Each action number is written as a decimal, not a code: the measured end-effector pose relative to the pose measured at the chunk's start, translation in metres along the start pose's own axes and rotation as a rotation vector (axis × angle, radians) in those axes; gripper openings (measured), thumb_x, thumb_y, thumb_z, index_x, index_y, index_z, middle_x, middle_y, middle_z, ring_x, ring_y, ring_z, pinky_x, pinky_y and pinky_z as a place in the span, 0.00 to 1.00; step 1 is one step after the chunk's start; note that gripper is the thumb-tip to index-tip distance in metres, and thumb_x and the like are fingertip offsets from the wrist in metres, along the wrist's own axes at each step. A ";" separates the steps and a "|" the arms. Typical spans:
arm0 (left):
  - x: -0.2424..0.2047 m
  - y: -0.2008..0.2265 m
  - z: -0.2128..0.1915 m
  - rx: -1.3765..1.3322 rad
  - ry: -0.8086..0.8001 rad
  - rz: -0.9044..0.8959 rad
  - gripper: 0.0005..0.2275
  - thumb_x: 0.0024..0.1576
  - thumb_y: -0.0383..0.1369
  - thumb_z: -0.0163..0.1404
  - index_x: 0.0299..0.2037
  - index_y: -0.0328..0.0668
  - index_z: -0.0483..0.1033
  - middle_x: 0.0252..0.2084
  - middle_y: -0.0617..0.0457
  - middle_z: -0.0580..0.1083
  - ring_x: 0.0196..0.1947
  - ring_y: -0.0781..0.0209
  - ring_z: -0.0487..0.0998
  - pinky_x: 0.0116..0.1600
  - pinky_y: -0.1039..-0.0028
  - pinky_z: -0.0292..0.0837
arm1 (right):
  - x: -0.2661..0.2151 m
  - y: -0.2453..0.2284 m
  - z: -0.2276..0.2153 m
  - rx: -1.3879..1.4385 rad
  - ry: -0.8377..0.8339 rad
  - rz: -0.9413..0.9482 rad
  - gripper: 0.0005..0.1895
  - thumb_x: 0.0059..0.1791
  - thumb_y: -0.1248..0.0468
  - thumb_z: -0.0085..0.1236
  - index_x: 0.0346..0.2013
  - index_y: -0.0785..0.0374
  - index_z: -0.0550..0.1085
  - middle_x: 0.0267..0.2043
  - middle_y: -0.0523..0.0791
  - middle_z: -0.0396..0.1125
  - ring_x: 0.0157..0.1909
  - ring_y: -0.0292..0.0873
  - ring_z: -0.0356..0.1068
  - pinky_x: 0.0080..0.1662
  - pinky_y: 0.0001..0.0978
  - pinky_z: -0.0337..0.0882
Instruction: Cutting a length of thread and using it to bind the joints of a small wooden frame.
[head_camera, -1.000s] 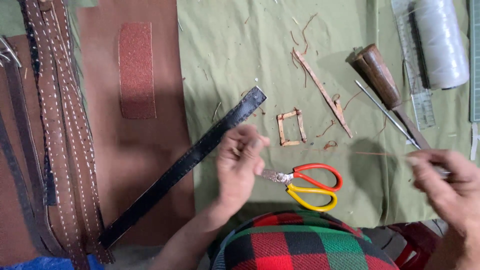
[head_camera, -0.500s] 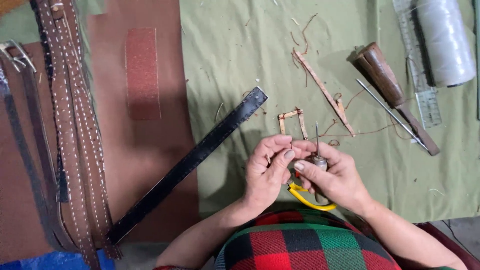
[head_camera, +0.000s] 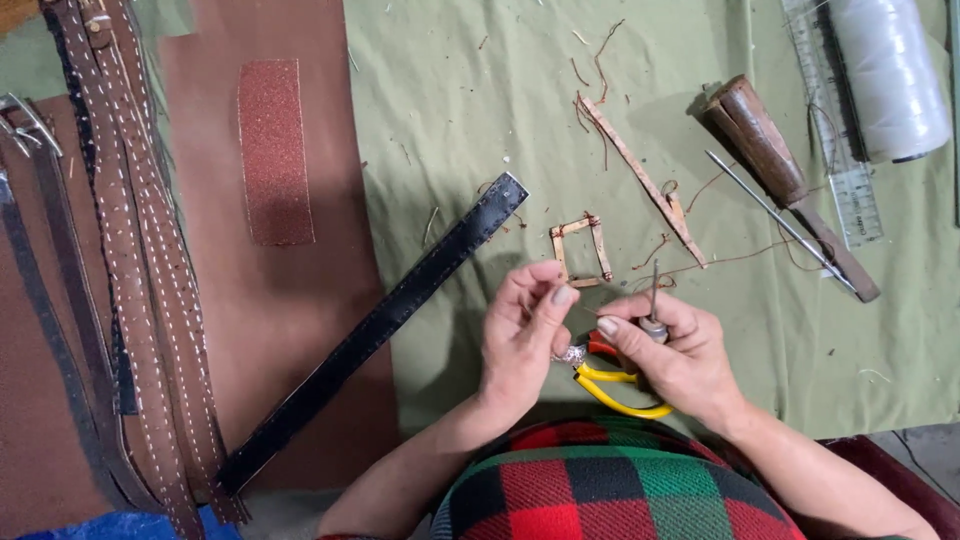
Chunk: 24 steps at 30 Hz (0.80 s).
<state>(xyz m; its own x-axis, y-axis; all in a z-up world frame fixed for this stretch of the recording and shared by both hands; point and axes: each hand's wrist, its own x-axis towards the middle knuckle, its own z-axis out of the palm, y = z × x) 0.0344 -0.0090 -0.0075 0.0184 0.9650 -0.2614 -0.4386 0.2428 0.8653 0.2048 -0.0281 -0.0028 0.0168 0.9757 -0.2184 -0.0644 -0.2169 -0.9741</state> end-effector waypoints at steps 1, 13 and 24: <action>0.001 0.006 -0.001 -0.032 0.035 -0.112 0.17 0.63 0.32 0.53 0.57 0.29 0.69 0.41 0.44 0.76 0.23 0.73 0.67 0.26 0.84 0.68 | -0.001 -0.001 -0.002 -0.007 0.010 -0.003 0.04 0.46 0.72 0.65 0.35 0.69 0.81 0.10 0.48 0.66 0.12 0.35 0.63 0.18 0.22 0.66; -0.007 -0.006 -0.018 -0.167 -0.126 -0.211 0.19 0.65 0.25 0.44 0.68 0.31 0.65 0.56 0.38 0.75 0.56 0.47 0.79 0.52 0.75 0.76 | -0.003 -0.024 -0.002 -0.011 0.113 -0.024 0.05 0.43 0.74 0.68 0.32 0.69 0.80 0.24 0.51 0.71 0.17 0.36 0.68 0.23 0.26 0.71; -0.014 0.007 -0.004 -0.094 -0.208 -0.093 0.19 0.66 0.24 0.45 0.67 0.29 0.66 0.58 0.34 0.75 0.58 0.46 0.78 0.57 0.70 0.77 | -0.017 -0.021 0.011 0.168 0.035 -0.005 0.02 0.44 0.76 0.65 0.29 0.72 0.79 0.35 0.55 0.77 0.17 0.33 0.70 0.19 0.24 0.72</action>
<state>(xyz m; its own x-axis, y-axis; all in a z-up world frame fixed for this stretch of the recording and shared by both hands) 0.0275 -0.0214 0.0010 0.2424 0.9410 -0.2360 -0.5075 0.3303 0.7958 0.1950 -0.0402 0.0221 0.0515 0.9744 -0.2187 -0.2305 -0.2015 -0.9520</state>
